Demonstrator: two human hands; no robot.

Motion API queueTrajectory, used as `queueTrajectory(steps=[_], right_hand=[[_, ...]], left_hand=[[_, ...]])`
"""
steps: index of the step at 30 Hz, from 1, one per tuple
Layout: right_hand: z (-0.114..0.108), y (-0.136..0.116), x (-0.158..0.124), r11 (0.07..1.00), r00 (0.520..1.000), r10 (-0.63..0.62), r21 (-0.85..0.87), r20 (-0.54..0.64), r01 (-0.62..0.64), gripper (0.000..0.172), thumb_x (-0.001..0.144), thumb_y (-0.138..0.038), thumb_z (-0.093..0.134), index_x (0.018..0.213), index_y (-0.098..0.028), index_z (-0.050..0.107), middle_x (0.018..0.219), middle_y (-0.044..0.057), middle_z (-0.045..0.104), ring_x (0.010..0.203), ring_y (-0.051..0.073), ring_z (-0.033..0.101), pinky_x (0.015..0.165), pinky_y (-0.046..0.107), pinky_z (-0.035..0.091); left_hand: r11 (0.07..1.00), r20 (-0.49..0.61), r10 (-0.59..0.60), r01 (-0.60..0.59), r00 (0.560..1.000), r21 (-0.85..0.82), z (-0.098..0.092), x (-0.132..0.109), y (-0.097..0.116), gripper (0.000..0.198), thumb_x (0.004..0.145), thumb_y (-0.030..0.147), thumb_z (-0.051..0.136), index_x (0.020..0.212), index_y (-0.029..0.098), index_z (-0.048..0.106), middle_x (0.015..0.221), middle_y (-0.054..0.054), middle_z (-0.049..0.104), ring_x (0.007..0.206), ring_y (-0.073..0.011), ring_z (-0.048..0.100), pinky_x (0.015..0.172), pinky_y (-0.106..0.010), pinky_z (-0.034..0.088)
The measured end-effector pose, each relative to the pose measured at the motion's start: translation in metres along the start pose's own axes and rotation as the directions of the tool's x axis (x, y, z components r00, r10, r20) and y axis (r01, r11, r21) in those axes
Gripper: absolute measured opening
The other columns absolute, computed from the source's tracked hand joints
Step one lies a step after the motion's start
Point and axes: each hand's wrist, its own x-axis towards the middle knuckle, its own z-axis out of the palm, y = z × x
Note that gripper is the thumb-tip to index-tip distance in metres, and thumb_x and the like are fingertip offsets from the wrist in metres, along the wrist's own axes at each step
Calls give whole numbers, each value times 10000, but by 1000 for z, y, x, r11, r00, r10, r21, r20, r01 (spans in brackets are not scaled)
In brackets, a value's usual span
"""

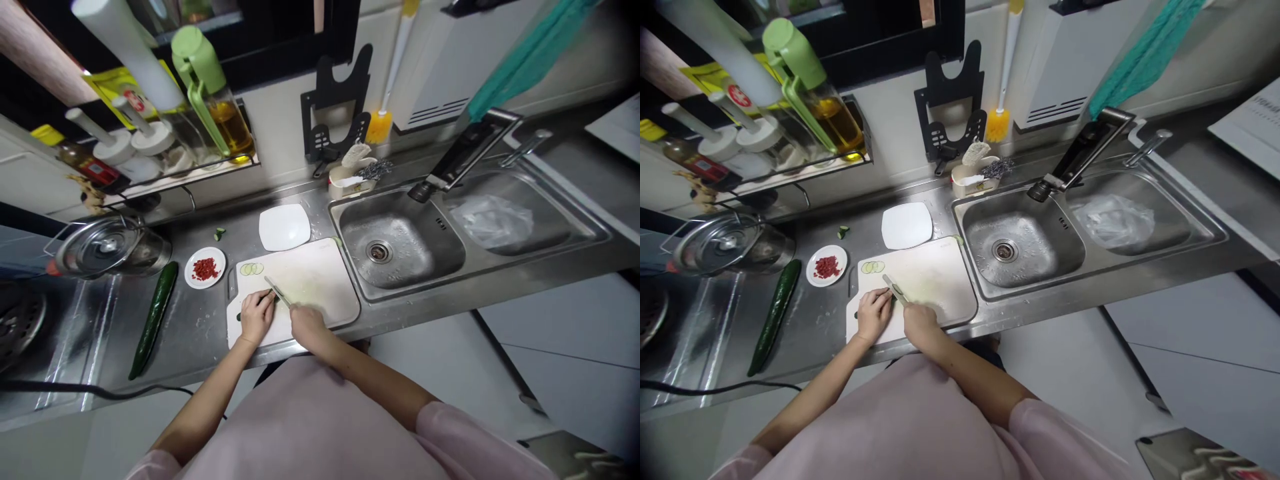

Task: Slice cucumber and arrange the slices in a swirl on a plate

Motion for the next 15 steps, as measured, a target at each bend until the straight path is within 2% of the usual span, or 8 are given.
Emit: queueTrajectory(steps=[15], right_hand=[[0,3,4,1000,1000,-21,1,-5,21,309,808,-52,466,1068,-108,625,972,166,707,983,256,670,780,311,508]], left_hand=[[1000,18,10,-10,1000,-4,1,0,-2,253,901,240,504,1084,247,680,1045,-68,652,962,-201,558,840,-336,453]])
